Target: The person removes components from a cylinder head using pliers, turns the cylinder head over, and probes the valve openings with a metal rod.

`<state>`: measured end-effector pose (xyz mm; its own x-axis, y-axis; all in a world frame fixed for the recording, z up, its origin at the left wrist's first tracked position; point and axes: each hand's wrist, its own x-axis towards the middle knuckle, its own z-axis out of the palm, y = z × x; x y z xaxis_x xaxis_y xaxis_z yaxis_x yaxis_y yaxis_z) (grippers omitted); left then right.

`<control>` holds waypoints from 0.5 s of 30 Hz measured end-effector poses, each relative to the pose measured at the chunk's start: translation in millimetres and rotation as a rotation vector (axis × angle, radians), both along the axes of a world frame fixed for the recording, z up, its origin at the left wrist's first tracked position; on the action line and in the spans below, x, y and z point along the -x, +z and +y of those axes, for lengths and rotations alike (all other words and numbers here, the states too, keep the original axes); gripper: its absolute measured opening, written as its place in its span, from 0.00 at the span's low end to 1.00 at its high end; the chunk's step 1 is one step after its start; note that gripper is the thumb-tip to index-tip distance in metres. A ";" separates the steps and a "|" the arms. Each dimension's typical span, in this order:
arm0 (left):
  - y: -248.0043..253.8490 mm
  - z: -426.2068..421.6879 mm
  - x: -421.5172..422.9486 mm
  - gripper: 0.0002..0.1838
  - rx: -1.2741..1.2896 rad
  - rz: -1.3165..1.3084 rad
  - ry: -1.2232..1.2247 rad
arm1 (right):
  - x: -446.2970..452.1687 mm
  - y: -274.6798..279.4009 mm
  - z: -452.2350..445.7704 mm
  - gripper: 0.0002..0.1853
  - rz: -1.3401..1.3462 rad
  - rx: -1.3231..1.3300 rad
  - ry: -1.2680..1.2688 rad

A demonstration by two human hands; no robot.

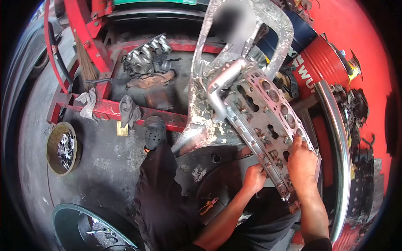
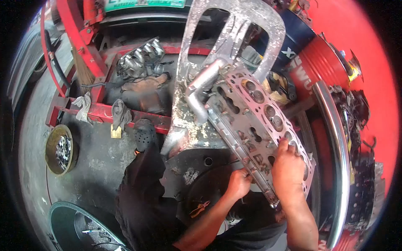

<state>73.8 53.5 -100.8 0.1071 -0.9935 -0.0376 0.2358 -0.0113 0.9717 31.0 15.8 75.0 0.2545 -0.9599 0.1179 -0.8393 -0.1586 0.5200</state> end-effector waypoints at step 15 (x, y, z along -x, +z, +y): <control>-13.2 -12.6 0.2 0.18 -0.015 -0.021 0.002 | 6.0 -21.2 -5.5 0.26 0.007 0.093 0.036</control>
